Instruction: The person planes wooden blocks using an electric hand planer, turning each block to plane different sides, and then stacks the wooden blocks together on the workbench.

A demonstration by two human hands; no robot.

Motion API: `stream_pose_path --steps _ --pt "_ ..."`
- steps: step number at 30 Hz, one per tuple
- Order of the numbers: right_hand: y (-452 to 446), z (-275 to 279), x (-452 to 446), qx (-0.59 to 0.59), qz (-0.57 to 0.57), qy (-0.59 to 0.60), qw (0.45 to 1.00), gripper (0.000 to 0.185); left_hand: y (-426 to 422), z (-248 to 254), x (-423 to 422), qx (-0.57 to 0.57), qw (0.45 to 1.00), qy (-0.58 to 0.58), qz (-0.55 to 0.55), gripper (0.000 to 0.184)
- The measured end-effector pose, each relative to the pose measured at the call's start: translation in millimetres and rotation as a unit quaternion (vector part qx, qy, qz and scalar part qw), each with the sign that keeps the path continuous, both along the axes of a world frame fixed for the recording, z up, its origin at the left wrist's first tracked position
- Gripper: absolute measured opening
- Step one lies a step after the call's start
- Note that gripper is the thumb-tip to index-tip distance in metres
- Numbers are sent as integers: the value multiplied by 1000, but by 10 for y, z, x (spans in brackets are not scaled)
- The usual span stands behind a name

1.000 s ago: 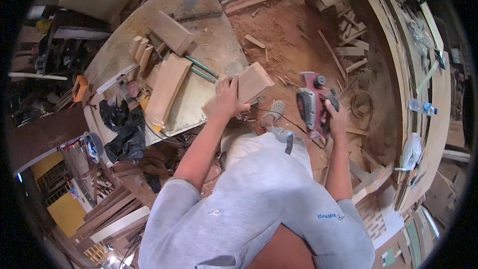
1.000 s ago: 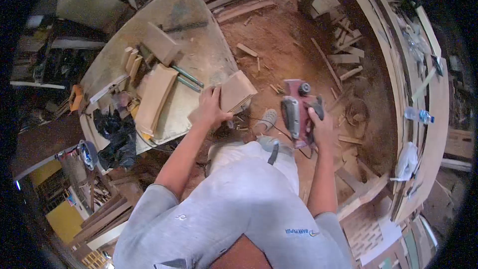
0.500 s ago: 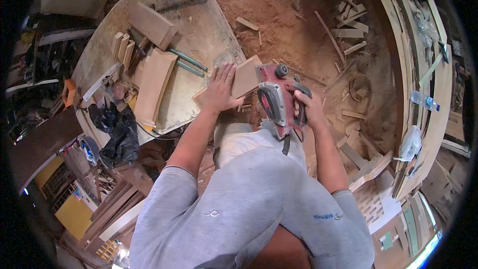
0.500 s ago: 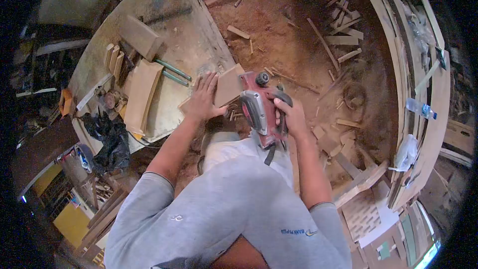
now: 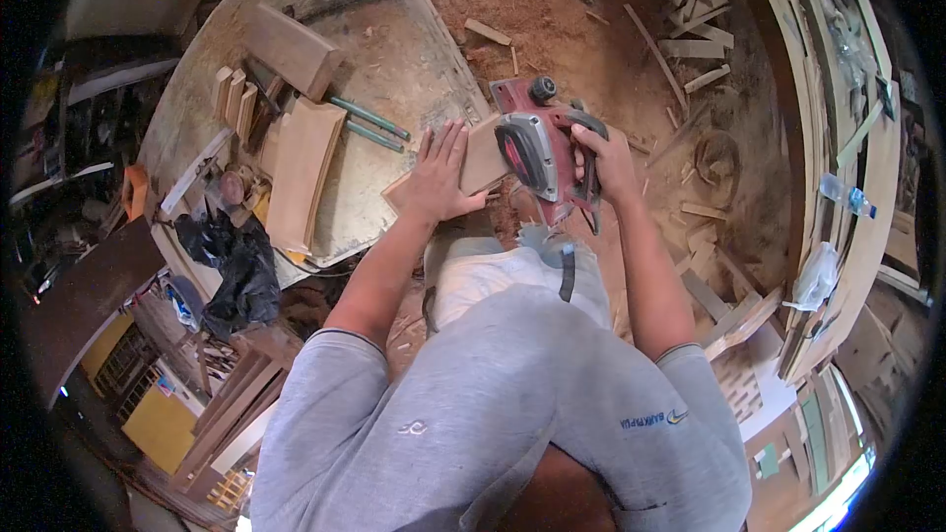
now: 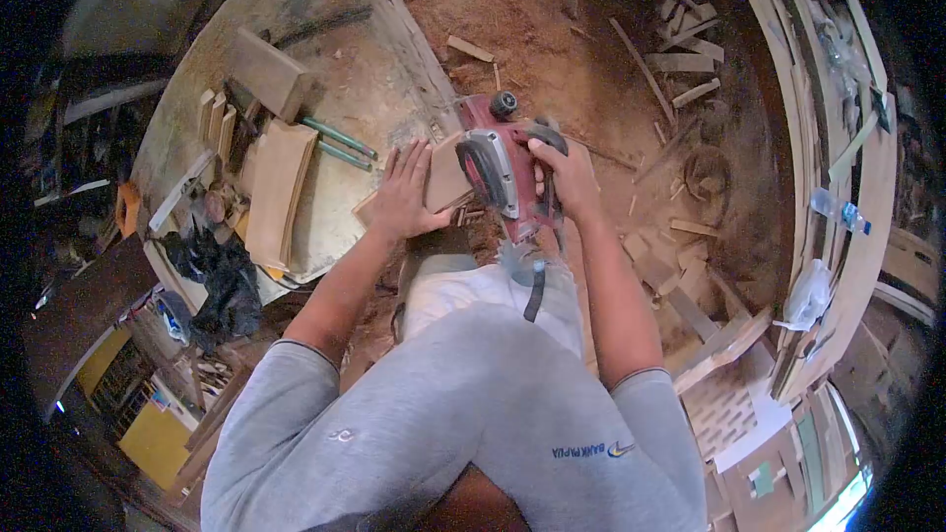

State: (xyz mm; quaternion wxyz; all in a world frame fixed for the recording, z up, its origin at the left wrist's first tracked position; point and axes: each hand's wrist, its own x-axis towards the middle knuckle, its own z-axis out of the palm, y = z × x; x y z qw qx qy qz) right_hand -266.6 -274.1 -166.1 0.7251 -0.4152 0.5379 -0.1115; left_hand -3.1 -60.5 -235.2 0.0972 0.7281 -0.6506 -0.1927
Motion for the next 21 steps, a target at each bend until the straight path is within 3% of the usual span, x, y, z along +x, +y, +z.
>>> stream_pose_path --steps 21 --pt "-489 -225 610 -44 -28 -1 999 32 -2 -44 -21 -31 999 12 -2 129"
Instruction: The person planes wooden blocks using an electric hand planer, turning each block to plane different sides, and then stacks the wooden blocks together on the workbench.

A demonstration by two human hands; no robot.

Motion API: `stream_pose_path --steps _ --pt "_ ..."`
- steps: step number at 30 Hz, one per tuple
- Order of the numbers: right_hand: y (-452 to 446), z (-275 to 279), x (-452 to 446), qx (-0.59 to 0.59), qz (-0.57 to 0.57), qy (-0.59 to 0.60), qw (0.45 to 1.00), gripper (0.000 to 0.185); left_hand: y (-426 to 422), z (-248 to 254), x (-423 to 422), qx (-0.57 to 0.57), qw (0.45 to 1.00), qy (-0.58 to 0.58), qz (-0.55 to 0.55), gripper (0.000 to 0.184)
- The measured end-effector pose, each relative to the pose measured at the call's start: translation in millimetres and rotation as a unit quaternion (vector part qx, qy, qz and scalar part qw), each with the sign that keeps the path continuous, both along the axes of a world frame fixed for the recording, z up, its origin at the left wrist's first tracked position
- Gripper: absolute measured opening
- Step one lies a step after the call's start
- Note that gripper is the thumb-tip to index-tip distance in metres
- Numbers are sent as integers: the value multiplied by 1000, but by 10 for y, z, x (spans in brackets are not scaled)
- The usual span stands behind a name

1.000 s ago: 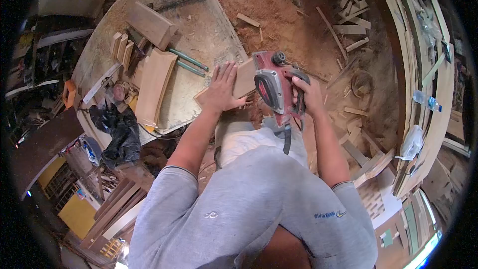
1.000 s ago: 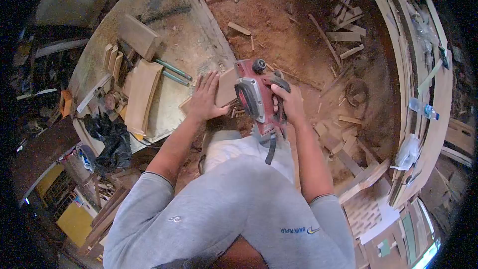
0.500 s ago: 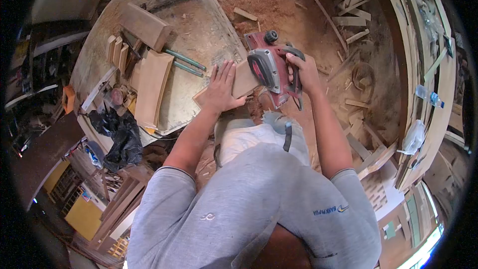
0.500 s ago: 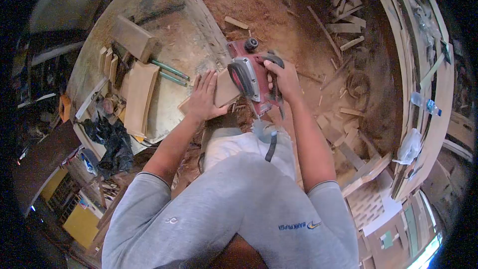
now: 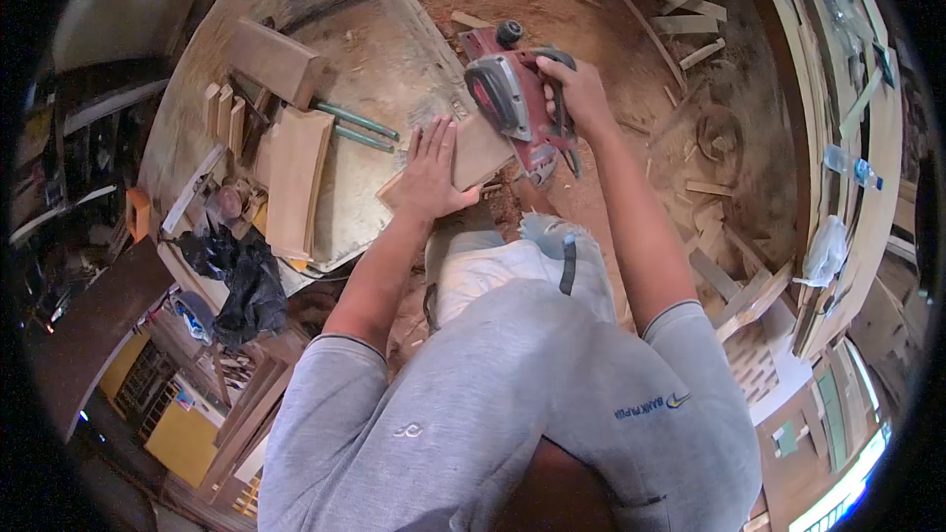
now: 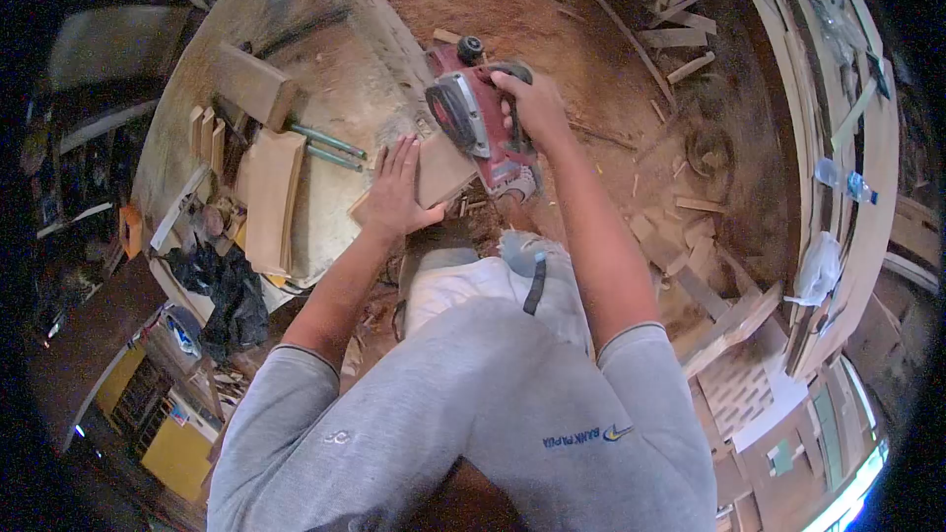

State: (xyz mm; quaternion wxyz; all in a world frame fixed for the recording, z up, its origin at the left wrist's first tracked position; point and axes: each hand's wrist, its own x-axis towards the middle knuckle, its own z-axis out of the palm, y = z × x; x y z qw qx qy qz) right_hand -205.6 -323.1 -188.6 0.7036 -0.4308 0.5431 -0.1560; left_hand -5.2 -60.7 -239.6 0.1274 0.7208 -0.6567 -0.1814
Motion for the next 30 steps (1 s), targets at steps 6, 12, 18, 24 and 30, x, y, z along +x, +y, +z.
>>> stream_pose_path --steps 6,12,18,24,30 --pt "-250 -158 212 26 -33 -7 999 33 -19 51 -18 -11 1000 -9 2 128" --pt "127 16 -507 -15 -198 -40 979 36 -208 243 -41 32 994 88 54 126" --pt "637 289 -1687 -110 -215 126 962 37 -1042 38 -102 95 994 -60 -9 111" --pt "1121 409 -2514 -90 -306 159 935 35 -1102 581 -120 242 944 205 91 79" --pt "1332 231 -2899 -91 -322 169 927 34 -712 1379 29 124 904 372 171 58"
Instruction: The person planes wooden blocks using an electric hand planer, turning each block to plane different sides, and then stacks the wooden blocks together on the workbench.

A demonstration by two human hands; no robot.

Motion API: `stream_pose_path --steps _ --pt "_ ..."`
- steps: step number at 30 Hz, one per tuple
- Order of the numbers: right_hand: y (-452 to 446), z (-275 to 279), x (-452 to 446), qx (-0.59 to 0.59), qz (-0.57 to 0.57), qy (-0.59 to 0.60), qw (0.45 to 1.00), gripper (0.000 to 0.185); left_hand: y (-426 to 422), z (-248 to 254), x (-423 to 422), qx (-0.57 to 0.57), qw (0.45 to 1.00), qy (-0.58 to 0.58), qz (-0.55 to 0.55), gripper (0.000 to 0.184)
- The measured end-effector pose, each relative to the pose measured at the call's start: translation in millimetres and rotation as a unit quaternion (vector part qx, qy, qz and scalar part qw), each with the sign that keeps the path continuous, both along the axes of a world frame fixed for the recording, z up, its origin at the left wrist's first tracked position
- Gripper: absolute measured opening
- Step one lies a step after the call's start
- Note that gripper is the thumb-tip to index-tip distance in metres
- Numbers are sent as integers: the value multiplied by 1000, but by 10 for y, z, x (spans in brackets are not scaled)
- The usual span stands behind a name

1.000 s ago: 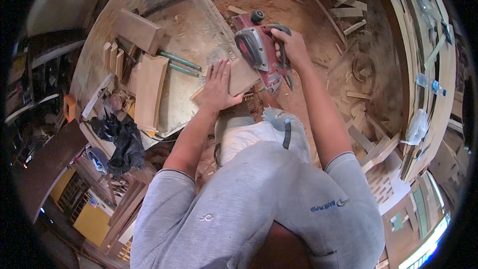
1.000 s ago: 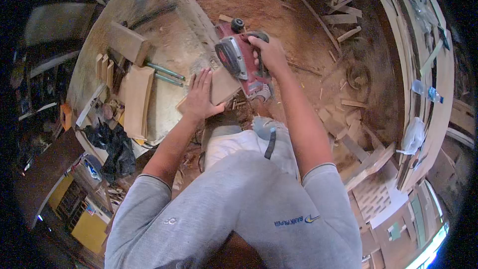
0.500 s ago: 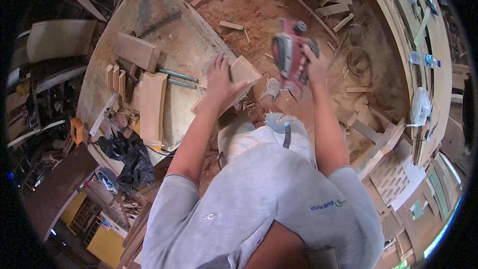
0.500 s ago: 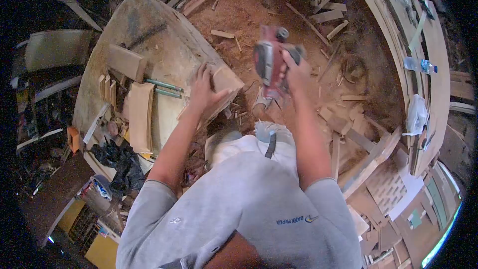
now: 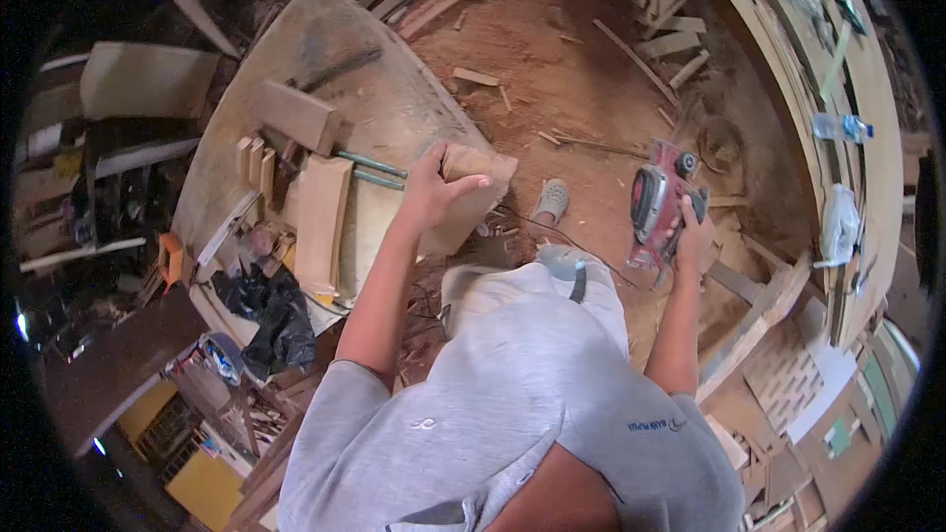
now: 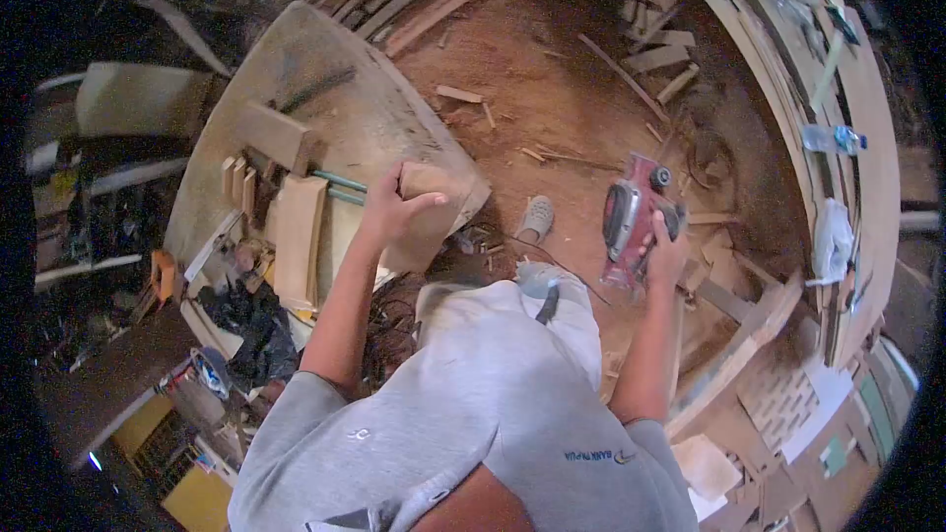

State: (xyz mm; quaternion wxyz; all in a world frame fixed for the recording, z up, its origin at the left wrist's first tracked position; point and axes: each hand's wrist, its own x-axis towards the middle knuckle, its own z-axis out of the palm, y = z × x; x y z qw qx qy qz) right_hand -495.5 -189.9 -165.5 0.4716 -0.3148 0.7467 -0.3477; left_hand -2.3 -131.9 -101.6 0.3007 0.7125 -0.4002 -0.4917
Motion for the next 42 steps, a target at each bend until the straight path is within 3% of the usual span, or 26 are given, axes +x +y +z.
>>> stream_pose_path --steps 3,8,10,13,17,20,23,26,29,32,35,38,42 --pt "-49 17 46 -3 28 12 1000 35 217 370 16 -81 984 95 129 49" --pt "-216 36 285 -13 87 -1 996 36 476 329 60 -276 904 142 293 31" --pt "-303 102 417 -18 102 -15 995 36 489 240 108 -307 861 133 383 21" --pt "-367 222 653 -5 117 -41 992 37 554 177 306 -310 738 178 572 19" --pt "-453 150 897 10 113 -67 991 31 881 -644 872 -281 655 -7 701 35" --pt "-455 101 1118 -2 130 -77 988 38 939 -770 1069 -89 704 -227 667 49" --pt "-430 241 1250 10 167 -56 984 38 1318 -999 1066 -3 775 -316 547 56" --pt "-409 326 1320 1 188 -50 981 38 1796 -1180 840 33 791 -318 522 55" --pt "-395 293 1275 10 197 -28 980 37 2245 -1471 513 -21 773 -576 263 71" --pt "-370 258 1271 6 208 -9 978 38 1917 -964 249 -89 886 -455 24 103" --pt "-361 248 1274 14 207 -20 978 39 1436 -895 330 -93 900 -415 -98 124" --pt "-320 345 1350 22 204 -15 979 40 1206 -1141 581 -54 916 -367 -155 123" --pt "-283 384 1404 25 223 -39 974 40 930 -940 148 19 936 -343 -83 125"
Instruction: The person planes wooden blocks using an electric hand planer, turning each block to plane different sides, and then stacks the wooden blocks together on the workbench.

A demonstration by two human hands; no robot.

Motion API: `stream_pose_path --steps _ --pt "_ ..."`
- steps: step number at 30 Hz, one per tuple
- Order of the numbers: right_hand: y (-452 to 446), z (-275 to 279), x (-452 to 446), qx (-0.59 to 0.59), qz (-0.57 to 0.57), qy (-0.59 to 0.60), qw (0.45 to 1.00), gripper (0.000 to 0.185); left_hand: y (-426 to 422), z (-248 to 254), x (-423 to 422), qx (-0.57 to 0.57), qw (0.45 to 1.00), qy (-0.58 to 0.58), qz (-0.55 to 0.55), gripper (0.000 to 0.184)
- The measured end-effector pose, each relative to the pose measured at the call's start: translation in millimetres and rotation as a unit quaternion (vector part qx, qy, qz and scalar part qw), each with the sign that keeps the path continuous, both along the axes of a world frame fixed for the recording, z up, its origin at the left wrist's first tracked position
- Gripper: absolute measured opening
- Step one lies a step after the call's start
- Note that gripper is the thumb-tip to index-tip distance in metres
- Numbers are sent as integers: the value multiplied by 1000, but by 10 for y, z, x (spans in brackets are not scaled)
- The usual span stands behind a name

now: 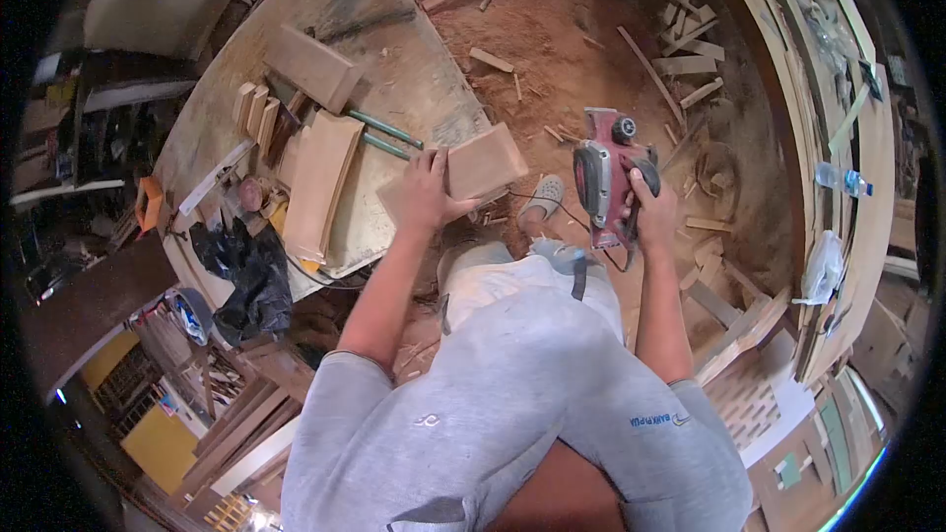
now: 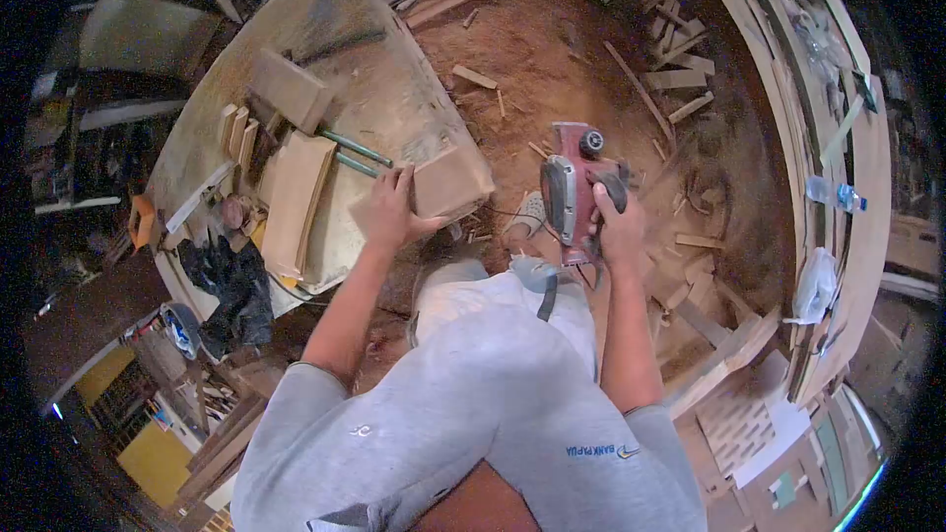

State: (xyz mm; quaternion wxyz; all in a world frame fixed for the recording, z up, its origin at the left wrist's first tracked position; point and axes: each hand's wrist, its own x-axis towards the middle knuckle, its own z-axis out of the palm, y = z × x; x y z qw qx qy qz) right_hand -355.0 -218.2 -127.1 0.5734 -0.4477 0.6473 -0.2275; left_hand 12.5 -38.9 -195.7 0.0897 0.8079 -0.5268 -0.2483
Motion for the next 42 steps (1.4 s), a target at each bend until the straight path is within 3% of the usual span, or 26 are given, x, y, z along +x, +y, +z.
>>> stream_pose_path --steps 5,11,14,23,26,42 --pt "20 6 58 55 24 -19 998 42 -256 -186 -349 -46 997 -56 26 129" --pt "-80 116 256 125 118 -78 982 38 -251 -367 -213 -129 987 -82 -55 135" --pt "-70 71 433 159 146 -94 972 34 -280 -333 -202 -97 991 -69 -64 137" --pt "-389 -29 1052 157 109 -104 976 29 -318 -392 -181 -50 993 -66 -80 137" --pt "-497 -119 1190 152 122 -63 979 29 -333 -382 -178 -77 993 -52 -77 136" --pt "-1296 -705 1807 95 62 -87 990 33 -328 -377 -207 -100 989 -64 -86 129"
